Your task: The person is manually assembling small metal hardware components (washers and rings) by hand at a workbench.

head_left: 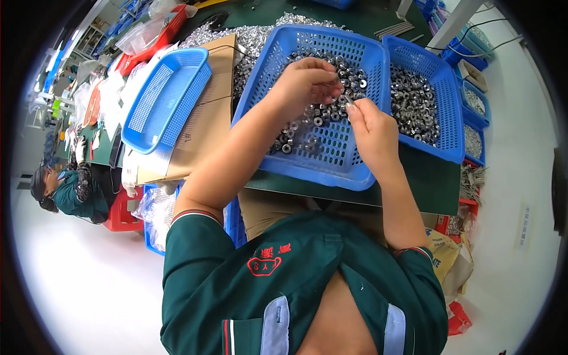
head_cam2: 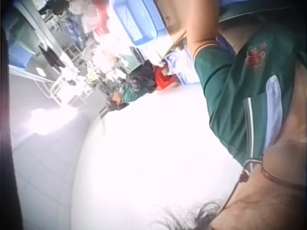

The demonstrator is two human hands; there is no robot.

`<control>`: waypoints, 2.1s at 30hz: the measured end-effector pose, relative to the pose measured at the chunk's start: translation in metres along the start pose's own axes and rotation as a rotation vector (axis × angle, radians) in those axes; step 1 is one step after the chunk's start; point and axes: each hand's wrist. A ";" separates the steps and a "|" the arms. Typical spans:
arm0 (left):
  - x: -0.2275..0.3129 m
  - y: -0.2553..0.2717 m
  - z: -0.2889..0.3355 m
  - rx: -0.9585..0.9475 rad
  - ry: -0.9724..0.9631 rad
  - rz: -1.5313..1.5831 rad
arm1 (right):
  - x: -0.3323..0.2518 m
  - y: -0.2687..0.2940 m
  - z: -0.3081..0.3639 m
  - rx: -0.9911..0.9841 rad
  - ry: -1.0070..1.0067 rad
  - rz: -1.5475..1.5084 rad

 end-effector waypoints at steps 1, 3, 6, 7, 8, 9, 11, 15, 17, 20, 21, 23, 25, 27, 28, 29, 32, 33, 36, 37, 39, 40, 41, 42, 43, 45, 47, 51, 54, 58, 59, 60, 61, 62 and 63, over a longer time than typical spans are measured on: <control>0.001 0.006 -0.002 -0.008 0.015 0.030 | 0.000 0.001 0.001 0.001 0.000 -0.001; -0.007 0.018 -0.009 -0.047 0.030 -0.141 | -0.003 0.003 0.005 -0.005 0.013 -0.018; -0.020 0.019 -0.011 -0.139 0.043 -1.002 | -0.006 0.008 0.004 -0.061 -0.044 -0.025; -0.028 0.019 -0.011 -0.216 0.024 -1.289 | -0.005 0.007 0.004 -0.060 -0.045 -0.025; -0.026 0.007 -0.004 -0.181 0.122 -1.545 | -0.004 0.005 0.004 -0.050 -0.038 -0.046; -0.031 0.008 -0.006 -0.185 0.121 -1.545 | -0.003 0.005 0.005 -0.040 -0.031 -0.066; -0.043 0.011 -0.008 -0.147 0.075 -1.912 | -0.002 0.005 0.004 -0.047 -0.018 -0.048; -0.055 0.005 -0.006 -0.149 0.025 -2.102 | -0.003 0.006 0.004 -0.050 -0.012 -0.049; -0.057 0.003 -0.006 -0.140 0.044 -2.100 | -0.004 0.007 0.005 -0.048 -0.013 -0.053; -0.060 0.001 -0.003 -0.198 -0.057 -2.002 | -0.003 0.006 0.005 -0.043 -0.004 -0.066; -0.058 -0.004 -0.003 -0.198 -0.060 -2.004 | -0.002 0.005 0.005 -0.040 0.000 -0.073; -0.052 -0.014 -0.003 -0.295 0.202 -1.995 | -0.001 0.006 0.005 -0.040 -0.005 -0.079; -0.060 -0.011 -0.006 -0.295 0.202 -1.965 | -0.001 0.006 0.005 -0.040 -0.009 -0.085; -0.056 -0.015 -0.006 -0.303 0.197 -1.937 | 0.000 0.006 0.004 -0.019 0.011 -0.092; -0.052 -0.016 -0.006 -0.282 0.200 -1.836 | 0.000 0.006 0.005 -0.013 0.011 -0.090; -0.046 -0.017 -0.005 -0.256 0.200 -1.738 | 0.000 0.006 0.004 -0.015 0.010 -0.099; -0.034 0.003 -0.013 -0.075 -0.092 -1.131 | -0.003 0.007 0.006 -0.017 -0.001 -0.121; -0.027 0.006 -0.014 -0.127 -0.088 -0.866 | -0.004 0.008 0.006 -0.025 -0.017 -0.132; -0.006 -0.002 0.000 -0.165 0.110 -0.337 | -0.003 0.007 0.007 -0.024 -0.032 -0.146; -0.007 0.001 -0.002 -0.212 0.092 -0.296 | -0.003 0.008 0.006 -0.031 -0.048 -0.149; -0.007 -0.002 0.002 -0.268 0.090 -0.231 | -0.004 0.009 0.006 -0.056 -0.094 -0.156; -0.006 -0.005 0.003 -0.271 0.089 -0.231 | -0.003 0.009 0.006 -0.055 -0.093 -0.161; -0.005 -0.007 0.005 -0.278 0.076 -0.239 | -0.002 0.009 0.006 -0.054 -0.095 -0.166; -0.005 -0.009 0.006 -0.284 0.064 -0.245 | -0.001 0.007 0.005 -0.052 -0.099 -0.164; -0.005 -0.010 0.007 -0.289 0.067 -0.243 | -0.001 0.006 0.005 -0.027 -0.071 -0.150; -0.003 -0.009 0.008 -0.324 0.062 -0.217 | 0.000 0.004 0.004 0.000 -0.047 -0.132; 0.001 -0.007 0.011 -0.324 0.060 -0.221 | -0.001 0.004 0.003 0.002 -0.054 -0.135; 0.007 -0.007 0.014 -0.289 0.031 -0.290 | -0.004 0.006 0.003 -0.029 -0.082 -0.163; 0.004 -0.004 0.012 -0.279 0.027 -0.301 | -0.003 0.006 0.004 -0.032 -0.078 -0.173; 0.002 -0.002 0.012 -0.293 0.060 -0.342 | -0.005 0.007 0.004 -0.022 -0.008 -0.131; 0.002 -0.003 0.012 -0.275 0.054 -0.335 | -0.005 0.007 0.004 -0.032 0.013 -0.079; 0.001 -0.004 0.012 -0.278 0.061 -0.335 | -0.006 0.006 0.005 -0.031 0.007 -0.082; 0.000 -0.003 0.012 -0.254 0.083 -0.373 | -0.006 0.005 0.005 -0.024 0.028 -0.025; 0.001 -0.003 0.011 -0.230 0.103 -0.412 | -0.006 0.005 0.006 -0.015 0.050 0.033; 0.001 -0.003 0.011 -0.233 0.109 -0.414 | -0.005 0.004 0.005 -0.013 0.044 0.031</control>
Point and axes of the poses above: each hand's wrist, its own z-axis away from the middle knuckle, its own y-axis out of the back of the hand, x = y × z, and after that the axes turned 11 degrees about -x, right-handed
